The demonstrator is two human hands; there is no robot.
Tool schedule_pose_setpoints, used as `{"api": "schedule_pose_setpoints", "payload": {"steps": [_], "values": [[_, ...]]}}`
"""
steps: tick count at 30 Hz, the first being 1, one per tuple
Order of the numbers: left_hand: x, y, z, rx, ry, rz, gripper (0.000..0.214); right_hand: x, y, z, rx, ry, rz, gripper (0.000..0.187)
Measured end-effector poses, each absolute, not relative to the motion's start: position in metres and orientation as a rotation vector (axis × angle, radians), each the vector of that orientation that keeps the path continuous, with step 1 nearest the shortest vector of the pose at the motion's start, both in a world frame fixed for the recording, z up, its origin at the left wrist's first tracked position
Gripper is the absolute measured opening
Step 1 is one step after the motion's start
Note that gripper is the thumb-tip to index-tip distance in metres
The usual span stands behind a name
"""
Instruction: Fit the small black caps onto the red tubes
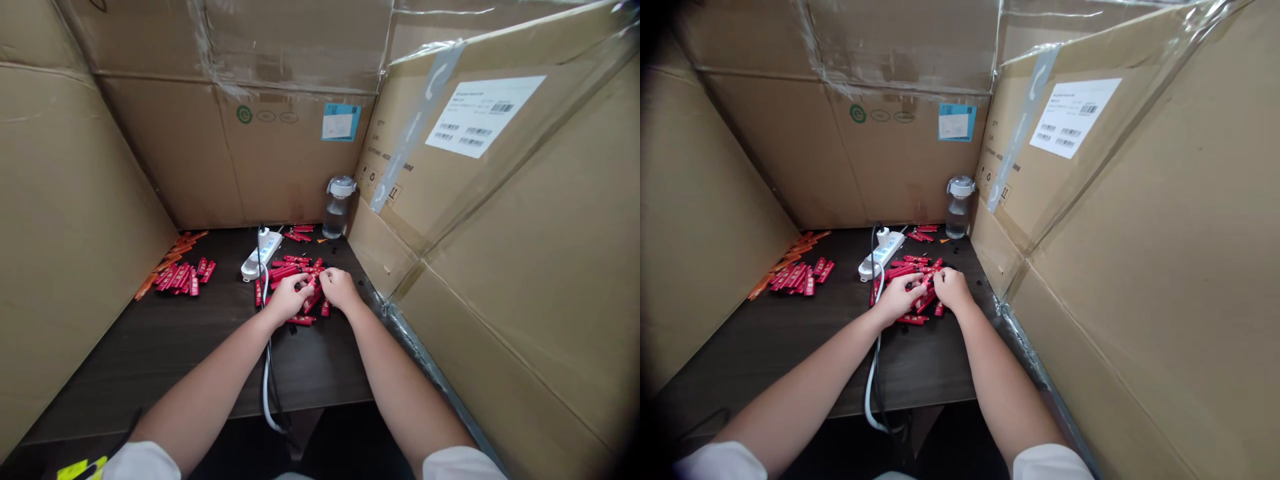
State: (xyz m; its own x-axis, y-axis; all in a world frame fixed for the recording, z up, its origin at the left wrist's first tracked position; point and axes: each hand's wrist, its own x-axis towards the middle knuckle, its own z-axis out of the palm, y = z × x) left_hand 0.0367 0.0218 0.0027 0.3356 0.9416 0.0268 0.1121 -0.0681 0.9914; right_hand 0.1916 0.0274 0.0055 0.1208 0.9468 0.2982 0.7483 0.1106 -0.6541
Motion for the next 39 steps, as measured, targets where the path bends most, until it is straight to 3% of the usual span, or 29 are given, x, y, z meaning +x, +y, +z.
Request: {"api": "schedule_pose_setpoints", "payload": {"steps": [8,21,28,34,39], "values": [[0.036,0.012,0.007,1.164,0.952,1.113,0.037,0.181,0.005,0.005,-1.192,-1.576,0.517,0.023],[0.03,0.012,0.004,1.648,0.996,1.451,0.016,0.176,-0.008,0.019,-1.041,-1.769,0.279,0.018],[0.026,0.011,0.012,1.796,0.932,1.442,0.013,0.17,-0.011,0.021,-1.04,-1.522,0.806,0.023],[0.019,0.018,0.016,1.807,0.895,1.268,0.018,0.173,-0.01,0.025,-0.987,-1.408,1.071,0.029],[0.018,0.02,0.016,1.837,0.912,1.281,0.02,0.168,-0.008,0.022,-0.984,-1.35,1.002,0.03]]}}
